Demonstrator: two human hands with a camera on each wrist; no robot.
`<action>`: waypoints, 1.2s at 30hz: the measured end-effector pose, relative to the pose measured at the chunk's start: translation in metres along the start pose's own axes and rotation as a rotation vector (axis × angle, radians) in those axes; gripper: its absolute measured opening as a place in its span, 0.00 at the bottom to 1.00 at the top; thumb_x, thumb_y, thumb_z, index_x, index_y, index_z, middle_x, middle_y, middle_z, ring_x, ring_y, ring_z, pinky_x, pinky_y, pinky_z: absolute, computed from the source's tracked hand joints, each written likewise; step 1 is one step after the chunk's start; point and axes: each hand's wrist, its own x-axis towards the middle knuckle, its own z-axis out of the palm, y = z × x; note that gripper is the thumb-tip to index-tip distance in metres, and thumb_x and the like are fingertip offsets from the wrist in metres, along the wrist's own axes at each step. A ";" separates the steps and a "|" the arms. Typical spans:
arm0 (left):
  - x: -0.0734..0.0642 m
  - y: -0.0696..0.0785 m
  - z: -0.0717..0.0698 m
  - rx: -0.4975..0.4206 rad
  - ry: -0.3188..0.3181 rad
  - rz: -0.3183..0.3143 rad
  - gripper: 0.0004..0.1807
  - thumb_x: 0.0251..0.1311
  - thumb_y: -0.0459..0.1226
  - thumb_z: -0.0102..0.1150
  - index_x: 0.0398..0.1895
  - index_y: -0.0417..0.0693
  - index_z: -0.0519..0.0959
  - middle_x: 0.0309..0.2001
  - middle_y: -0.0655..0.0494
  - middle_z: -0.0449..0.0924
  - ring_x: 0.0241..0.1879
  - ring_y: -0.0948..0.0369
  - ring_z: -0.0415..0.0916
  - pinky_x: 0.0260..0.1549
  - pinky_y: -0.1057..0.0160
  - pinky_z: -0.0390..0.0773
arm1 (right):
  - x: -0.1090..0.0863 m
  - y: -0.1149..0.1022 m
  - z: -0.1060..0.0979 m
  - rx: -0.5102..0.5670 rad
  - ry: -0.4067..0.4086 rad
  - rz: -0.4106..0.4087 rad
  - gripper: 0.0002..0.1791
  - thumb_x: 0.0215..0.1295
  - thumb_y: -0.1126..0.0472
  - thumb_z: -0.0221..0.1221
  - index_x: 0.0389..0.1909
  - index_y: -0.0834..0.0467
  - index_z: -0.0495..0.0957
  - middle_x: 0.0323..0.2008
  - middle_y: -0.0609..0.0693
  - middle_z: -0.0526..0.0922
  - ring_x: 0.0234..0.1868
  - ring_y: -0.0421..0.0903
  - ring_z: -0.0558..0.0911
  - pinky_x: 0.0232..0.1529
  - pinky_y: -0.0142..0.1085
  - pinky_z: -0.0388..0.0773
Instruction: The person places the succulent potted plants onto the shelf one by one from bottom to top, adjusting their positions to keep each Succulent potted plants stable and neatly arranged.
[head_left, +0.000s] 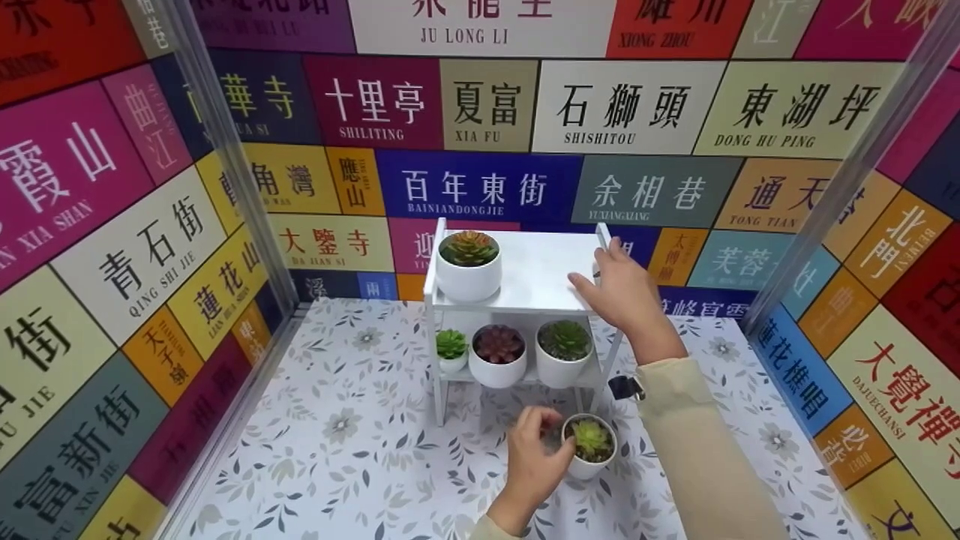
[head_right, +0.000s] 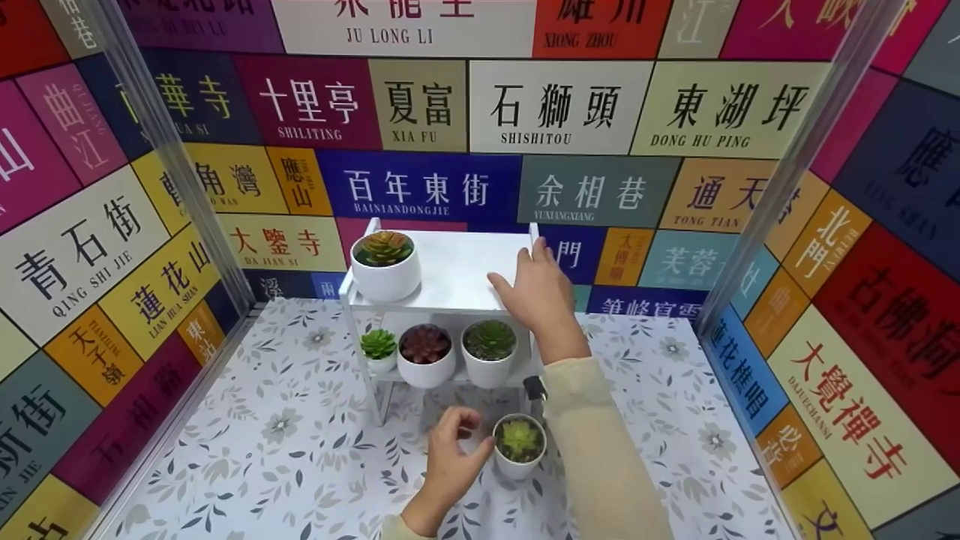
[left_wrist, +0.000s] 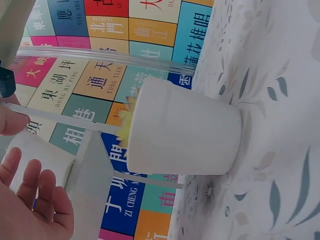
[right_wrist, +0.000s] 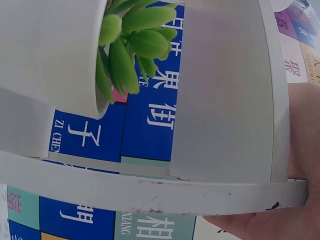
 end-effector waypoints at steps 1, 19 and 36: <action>-0.001 -0.001 0.000 0.001 -0.011 -0.007 0.18 0.45 0.33 0.76 0.41 0.46 0.82 0.38 0.55 0.82 0.35 0.55 0.81 0.39 0.67 0.80 | 0.000 0.000 0.000 0.002 0.000 0.002 0.49 0.77 0.32 0.50 0.82 0.65 0.58 0.84 0.69 0.46 0.83 0.69 0.56 0.80 0.63 0.58; -0.018 -0.011 0.007 0.051 -0.164 -0.146 0.44 0.46 0.48 0.82 0.68 0.49 0.75 0.55 0.59 0.80 0.55 0.62 0.75 0.58 0.58 0.79 | -0.001 0.000 0.001 0.013 0.003 0.014 0.49 0.76 0.32 0.51 0.82 0.65 0.60 0.85 0.68 0.46 0.83 0.69 0.56 0.79 0.65 0.59; -0.026 -0.019 0.016 0.107 -0.210 -0.171 0.55 0.39 0.52 0.85 0.72 0.43 0.71 0.59 0.48 0.79 0.60 0.55 0.76 0.63 0.54 0.78 | -0.002 -0.001 -0.003 -0.025 -0.030 0.003 0.49 0.77 0.32 0.50 0.82 0.65 0.57 0.85 0.68 0.44 0.84 0.68 0.53 0.80 0.64 0.58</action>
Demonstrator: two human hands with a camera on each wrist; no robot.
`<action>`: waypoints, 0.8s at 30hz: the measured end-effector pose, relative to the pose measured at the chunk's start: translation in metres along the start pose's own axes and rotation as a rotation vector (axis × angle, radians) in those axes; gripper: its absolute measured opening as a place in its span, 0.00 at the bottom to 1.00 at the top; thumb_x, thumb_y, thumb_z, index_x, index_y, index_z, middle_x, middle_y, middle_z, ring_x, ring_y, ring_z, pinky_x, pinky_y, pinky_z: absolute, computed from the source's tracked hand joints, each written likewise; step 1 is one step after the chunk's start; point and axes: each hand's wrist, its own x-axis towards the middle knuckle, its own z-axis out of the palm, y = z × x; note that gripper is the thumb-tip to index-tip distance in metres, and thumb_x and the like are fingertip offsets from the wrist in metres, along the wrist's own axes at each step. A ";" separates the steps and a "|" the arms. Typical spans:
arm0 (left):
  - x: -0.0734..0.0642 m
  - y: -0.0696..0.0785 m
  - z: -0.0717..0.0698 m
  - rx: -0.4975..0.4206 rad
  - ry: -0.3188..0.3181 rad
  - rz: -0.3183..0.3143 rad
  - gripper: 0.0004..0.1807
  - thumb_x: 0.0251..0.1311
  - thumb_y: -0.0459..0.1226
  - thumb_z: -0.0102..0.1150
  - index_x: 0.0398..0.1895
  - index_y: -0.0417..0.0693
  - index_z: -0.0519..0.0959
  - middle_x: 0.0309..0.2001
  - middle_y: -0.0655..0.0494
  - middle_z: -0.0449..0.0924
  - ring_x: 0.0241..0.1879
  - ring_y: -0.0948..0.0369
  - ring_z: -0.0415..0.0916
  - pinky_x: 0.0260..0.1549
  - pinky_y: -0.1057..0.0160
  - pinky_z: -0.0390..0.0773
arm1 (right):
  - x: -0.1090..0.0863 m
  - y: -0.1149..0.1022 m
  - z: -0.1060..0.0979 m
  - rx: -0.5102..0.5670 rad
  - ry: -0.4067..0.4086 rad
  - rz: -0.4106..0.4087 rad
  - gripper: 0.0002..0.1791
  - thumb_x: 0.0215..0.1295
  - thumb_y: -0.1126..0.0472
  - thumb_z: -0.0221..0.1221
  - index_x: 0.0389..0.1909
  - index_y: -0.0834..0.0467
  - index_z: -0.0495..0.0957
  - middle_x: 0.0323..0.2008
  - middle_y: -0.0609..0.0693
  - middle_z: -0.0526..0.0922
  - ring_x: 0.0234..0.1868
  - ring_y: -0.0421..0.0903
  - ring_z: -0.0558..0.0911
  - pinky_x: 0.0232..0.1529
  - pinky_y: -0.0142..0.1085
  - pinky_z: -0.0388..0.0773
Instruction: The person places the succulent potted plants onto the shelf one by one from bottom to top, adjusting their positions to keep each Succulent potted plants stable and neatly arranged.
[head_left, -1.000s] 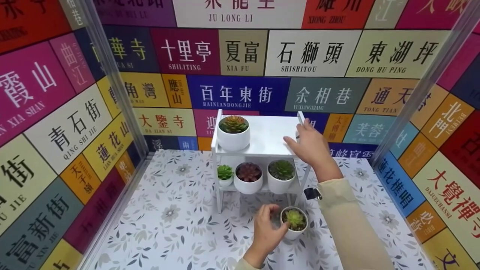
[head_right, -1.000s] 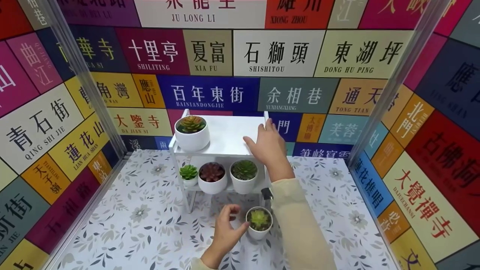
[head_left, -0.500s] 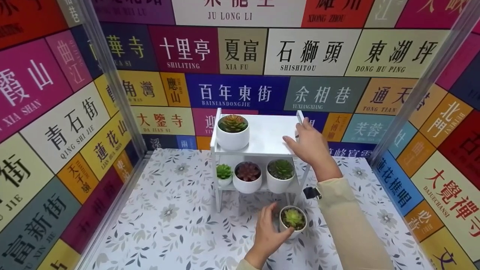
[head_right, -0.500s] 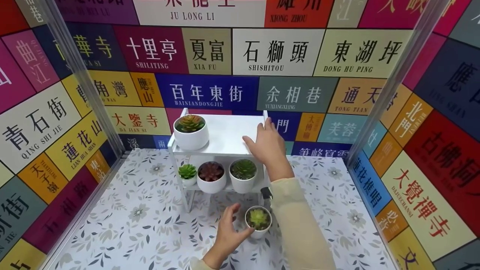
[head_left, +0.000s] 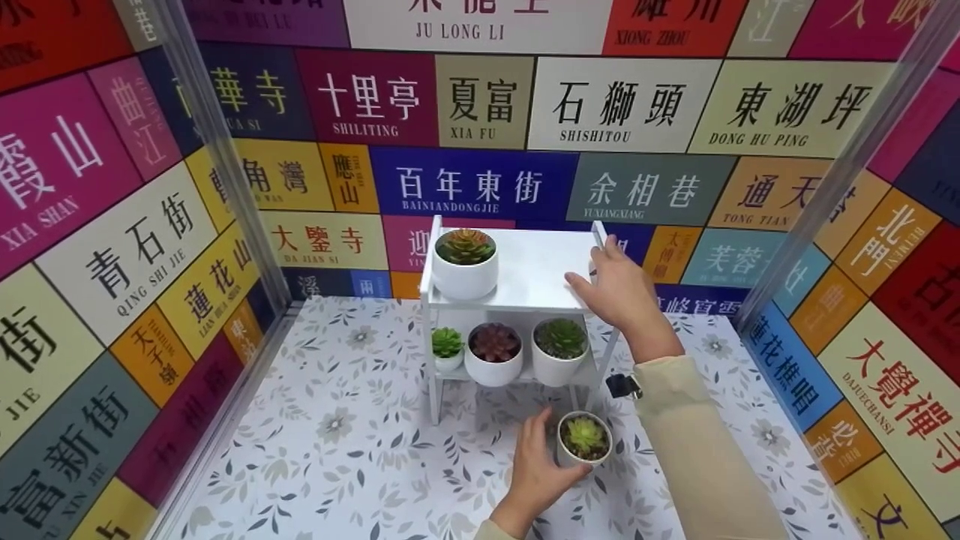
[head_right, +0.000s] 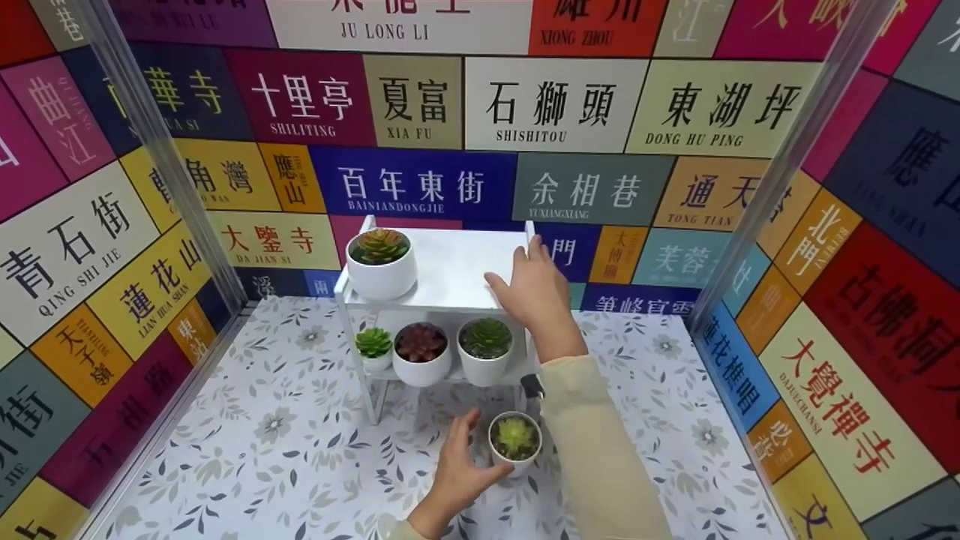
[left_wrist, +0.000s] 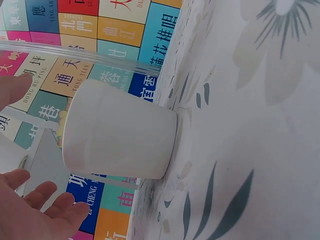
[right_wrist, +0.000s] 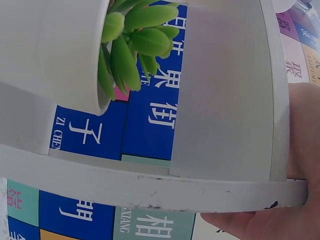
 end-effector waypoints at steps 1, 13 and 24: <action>0.000 0.000 0.000 -0.001 -0.005 -0.008 0.55 0.39 0.52 0.85 0.73 0.42 0.71 0.59 0.48 0.79 0.60 0.55 0.76 0.64 0.54 0.78 | 0.000 0.000 0.000 -0.009 -0.008 -0.003 0.49 0.77 0.33 0.50 0.82 0.66 0.56 0.85 0.68 0.43 0.84 0.68 0.52 0.80 0.64 0.57; -0.001 -0.002 0.003 0.003 -0.021 -0.057 0.57 0.39 0.53 0.85 0.75 0.43 0.69 0.63 0.51 0.77 0.64 0.53 0.75 0.67 0.51 0.76 | 0.000 0.000 -0.003 -0.071 -0.058 -0.032 0.52 0.78 0.35 0.51 0.83 0.70 0.48 0.85 0.71 0.39 0.86 0.69 0.42 0.83 0.62 0.49; -0.003 -0.006 0.008 0.025 -0.039 -0.078 0.58 0.39 0.52 0.85 0.74 0.41 0.68 0.63 0.46 0.77 0.64 0.51 0.75 0.66 0.49 0.77 | 0.002 0.000 -0.004 -0.034 -0.077 -0.032 0.54 0.79 0.33 0.47 0.83 0.72 0.44 0.85 0.71 0.35 0.86 0.68 0.39 0.84 0.60 0.43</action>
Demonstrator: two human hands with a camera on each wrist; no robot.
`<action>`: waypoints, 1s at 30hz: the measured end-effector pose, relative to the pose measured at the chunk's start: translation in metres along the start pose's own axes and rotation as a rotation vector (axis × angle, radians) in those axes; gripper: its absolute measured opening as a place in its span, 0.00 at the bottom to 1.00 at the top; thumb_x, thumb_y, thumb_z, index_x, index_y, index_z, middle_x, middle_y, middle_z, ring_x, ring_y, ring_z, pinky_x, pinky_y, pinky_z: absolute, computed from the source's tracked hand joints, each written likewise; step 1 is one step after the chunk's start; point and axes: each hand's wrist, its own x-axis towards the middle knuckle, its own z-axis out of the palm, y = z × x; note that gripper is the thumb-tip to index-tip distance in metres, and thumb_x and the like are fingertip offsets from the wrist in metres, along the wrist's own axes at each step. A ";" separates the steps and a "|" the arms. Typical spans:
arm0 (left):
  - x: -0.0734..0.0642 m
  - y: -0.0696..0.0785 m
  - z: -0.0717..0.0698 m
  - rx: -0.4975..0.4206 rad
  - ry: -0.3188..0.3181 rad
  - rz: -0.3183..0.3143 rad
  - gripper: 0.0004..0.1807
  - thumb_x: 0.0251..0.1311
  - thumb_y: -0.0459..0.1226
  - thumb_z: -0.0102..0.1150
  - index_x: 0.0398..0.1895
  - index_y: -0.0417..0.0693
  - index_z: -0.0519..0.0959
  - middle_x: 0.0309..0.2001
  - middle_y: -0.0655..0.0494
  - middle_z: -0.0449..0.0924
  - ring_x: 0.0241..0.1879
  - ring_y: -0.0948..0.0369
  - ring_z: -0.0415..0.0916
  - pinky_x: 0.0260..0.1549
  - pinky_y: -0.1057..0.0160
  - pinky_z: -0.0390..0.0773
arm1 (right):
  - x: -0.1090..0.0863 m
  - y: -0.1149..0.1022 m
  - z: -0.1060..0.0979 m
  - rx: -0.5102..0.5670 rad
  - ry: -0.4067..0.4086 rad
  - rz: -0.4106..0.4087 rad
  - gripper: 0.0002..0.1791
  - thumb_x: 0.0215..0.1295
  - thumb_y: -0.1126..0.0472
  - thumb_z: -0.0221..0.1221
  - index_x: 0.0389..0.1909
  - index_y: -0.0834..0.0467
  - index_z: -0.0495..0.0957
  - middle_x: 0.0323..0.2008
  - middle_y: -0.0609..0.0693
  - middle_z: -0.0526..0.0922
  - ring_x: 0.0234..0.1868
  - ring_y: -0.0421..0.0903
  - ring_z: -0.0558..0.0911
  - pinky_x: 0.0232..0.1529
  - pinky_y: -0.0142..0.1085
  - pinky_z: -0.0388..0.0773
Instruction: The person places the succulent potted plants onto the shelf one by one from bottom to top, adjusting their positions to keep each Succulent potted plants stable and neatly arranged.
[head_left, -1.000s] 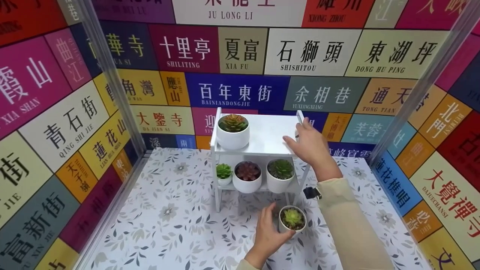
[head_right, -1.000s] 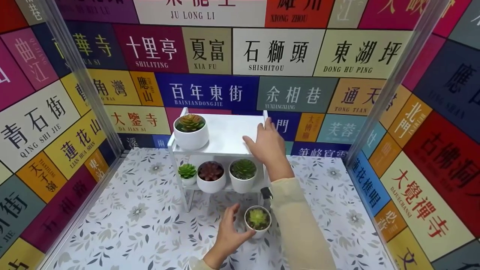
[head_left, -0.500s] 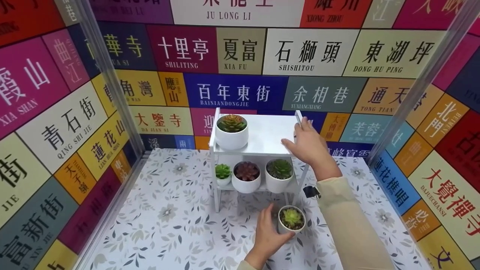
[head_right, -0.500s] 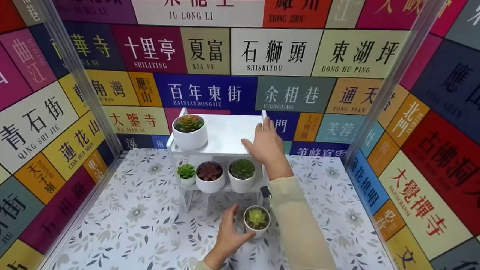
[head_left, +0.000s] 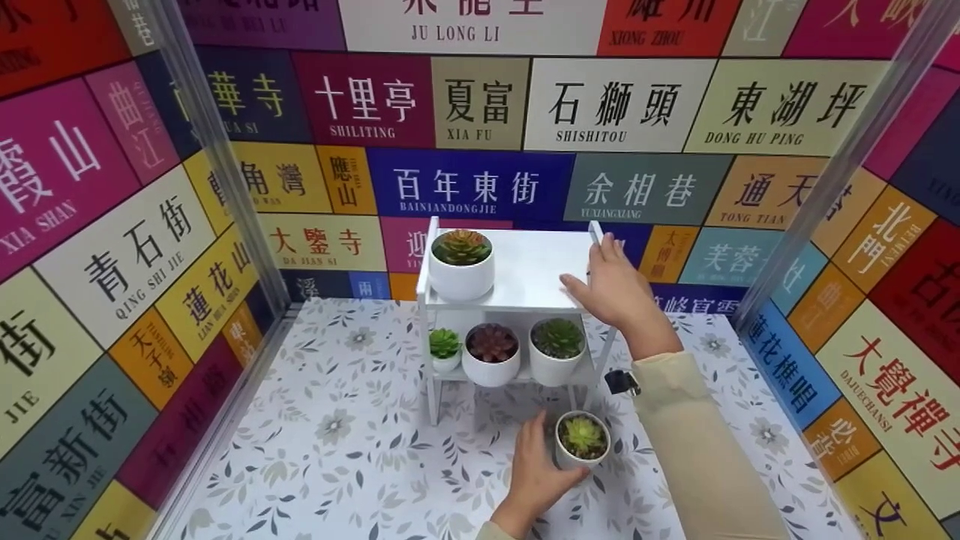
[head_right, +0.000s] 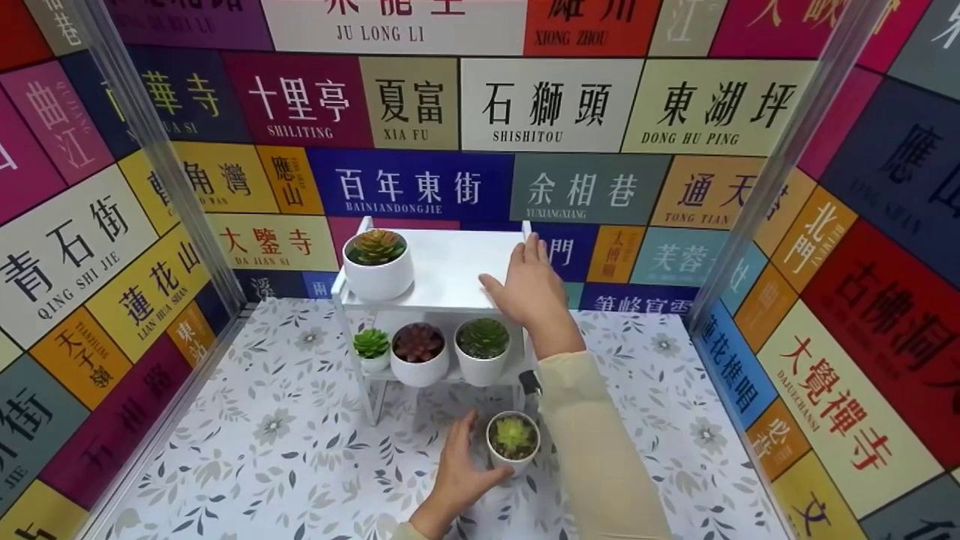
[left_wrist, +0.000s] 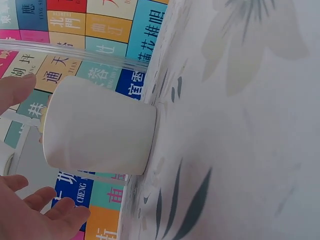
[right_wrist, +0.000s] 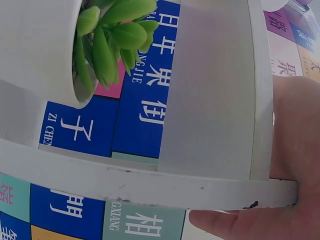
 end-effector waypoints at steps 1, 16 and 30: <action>0.000 0.000 0.001 0.004 0.001 0.002 0.58 0.38 0.52 0.85 0.74 0.41 0.68 0.63 0.46 0.77 0.64 0.51 0.75 0.66 0.49 0.77 | 0.000 0.000 0.000 0.002 0.000 0.001 0.54 0.79 0.33 0.46 0.83 0.72 0.44 0.85 0.71 0.35 0.86 0.68 0.39 0.84 0.60 0.43; 0.002 -0.004 0.017 0.047 0.027 0.025 0.58 0.34 0.49 0.87 0.72 0.37 0.69 0.61 0.47 0.77 0.61 0.51 0.76 0.64 0.52 0.79 | -0.001 -0.001 -0.001 0.022 -0.001 0.009 0.53 0.79 0.33 0.46 0.83 0.71 0.45 0.85 0.71 0.35 0.86 0.67 0.40 0.84 0.60 0.43; 0.006 -0.006 0.035 0.064 0.090 0.093 0.55 0.30 0.47 0.84 0.68 0.38 0.73 0.57 0.50 0.78 0.58 0.54 0.78 0.62 0.56 0.80 | -0.003 -0.001 -0.001 0.045 -0.006 0.012 0.53 0.81 0.32 0.43 0.85 0.68 0.40 0.85 0.69 0.34 0.87 0.65 0.40 0.85 0.59 0.44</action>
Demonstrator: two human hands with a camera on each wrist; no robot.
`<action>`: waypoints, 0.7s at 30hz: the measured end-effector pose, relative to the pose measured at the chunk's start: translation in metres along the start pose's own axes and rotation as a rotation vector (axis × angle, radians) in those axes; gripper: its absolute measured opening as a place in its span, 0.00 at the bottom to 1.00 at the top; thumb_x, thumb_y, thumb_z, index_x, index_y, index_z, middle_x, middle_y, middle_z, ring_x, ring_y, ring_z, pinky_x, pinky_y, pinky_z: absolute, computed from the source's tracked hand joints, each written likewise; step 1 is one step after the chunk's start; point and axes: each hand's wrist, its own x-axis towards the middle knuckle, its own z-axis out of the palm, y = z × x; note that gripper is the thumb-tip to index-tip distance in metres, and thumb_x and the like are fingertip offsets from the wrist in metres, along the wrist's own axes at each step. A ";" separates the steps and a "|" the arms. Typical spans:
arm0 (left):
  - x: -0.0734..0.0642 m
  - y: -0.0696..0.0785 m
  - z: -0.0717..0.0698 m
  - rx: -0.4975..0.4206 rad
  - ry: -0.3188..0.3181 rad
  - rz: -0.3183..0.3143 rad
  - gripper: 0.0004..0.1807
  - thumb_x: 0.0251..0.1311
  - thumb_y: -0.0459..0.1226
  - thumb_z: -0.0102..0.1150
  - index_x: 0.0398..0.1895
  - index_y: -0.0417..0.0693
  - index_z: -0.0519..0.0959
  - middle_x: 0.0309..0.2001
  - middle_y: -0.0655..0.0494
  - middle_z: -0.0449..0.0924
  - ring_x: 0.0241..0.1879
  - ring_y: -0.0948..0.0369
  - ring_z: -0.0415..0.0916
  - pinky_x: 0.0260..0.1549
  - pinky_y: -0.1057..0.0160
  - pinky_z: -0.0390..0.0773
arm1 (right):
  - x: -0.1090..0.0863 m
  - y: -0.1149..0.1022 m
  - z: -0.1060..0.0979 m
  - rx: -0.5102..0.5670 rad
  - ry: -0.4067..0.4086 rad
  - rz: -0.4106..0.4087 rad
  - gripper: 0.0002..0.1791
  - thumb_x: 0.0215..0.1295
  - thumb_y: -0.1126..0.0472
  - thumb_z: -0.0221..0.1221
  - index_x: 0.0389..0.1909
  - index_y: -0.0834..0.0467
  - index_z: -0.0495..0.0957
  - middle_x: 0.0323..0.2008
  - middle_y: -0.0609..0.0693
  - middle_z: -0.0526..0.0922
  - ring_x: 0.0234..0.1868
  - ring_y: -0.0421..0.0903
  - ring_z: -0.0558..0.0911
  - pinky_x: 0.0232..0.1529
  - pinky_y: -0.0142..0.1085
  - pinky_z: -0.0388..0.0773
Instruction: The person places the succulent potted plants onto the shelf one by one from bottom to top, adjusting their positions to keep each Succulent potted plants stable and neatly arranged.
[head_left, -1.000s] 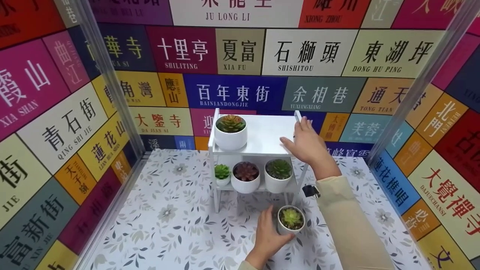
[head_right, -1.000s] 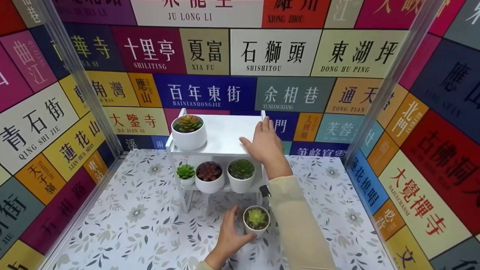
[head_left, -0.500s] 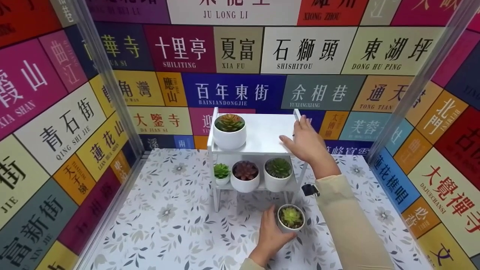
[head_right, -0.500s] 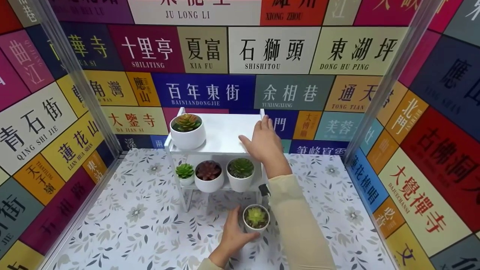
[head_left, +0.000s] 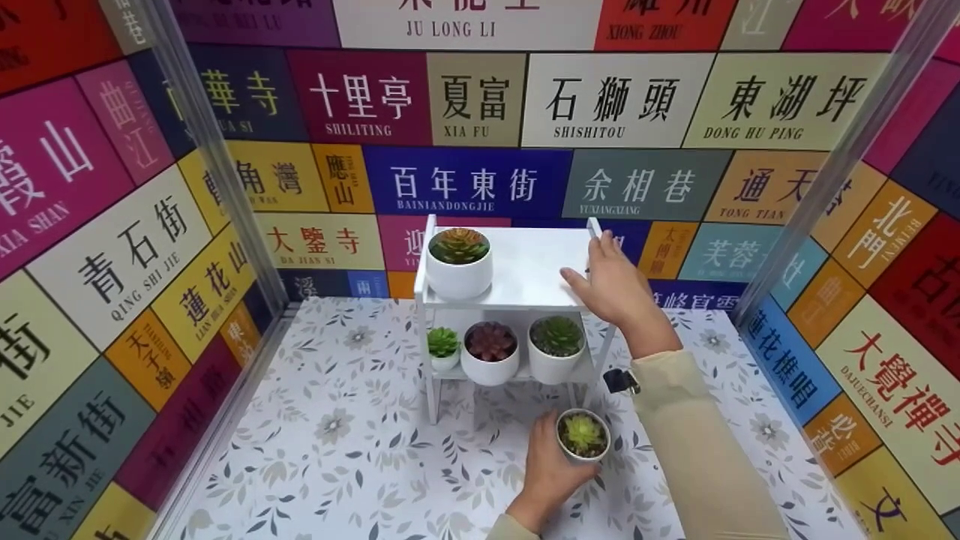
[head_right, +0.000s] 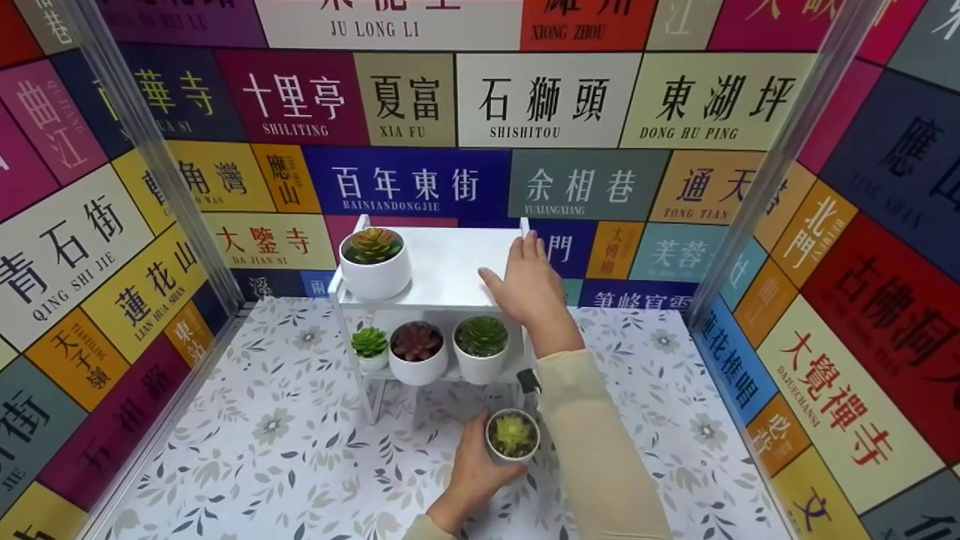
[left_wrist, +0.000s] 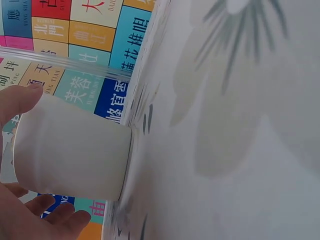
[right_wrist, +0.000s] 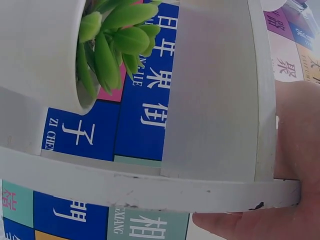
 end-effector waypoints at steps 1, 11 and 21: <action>0.000 0.000 0.001 0.005 0.008 0.008 0.55 0.30 0.47 0.84 0.67 0.37 0.73 0.57 0.50 0.78 0.57 0.54 0.78 0.62 0.56 0.80 | 0.000 0.000 0.000 -0.003 0.002 0.001 0.52 0.81 0.32 0.43 0.85 0.68 0.40 0.85 0.69 0.34 0.87 0.65 0.41 0.85 0.59 0.44; 0.002 0.001 0.007 0.051 0.071 0.044 0.52 0.29 0.46 0.85 0.64 0.38 0.75 0.52 0.51 0.79 0.52 0.55 0.79 0.57 0.57 0.82 | 0.001 -0.001 0.000 -0.015 0.008 0.004 0.52 0.81 0.34 0.44 0.84 0.69 0.41 0.85 0.69 0.35 0.87 0.65 0.41 0.85 0.59 0.44; 0.001 0.002 0.011 0.050 0.078 0.035 0.52 0.28 0.46 0.85 0.64 0.38 0.75 0.52 0.51 0.79 0.52 0.54 0.79 0.57 0.56 0.82 | 0.001 0.000 0.000 -0.017 -0.001 -0.001 0.53 0.80 0.33 0.45 0.84 0.70 0.42 0.85 0.69 0.34 0.86 0.66 0.40 0.85 0.59 0.43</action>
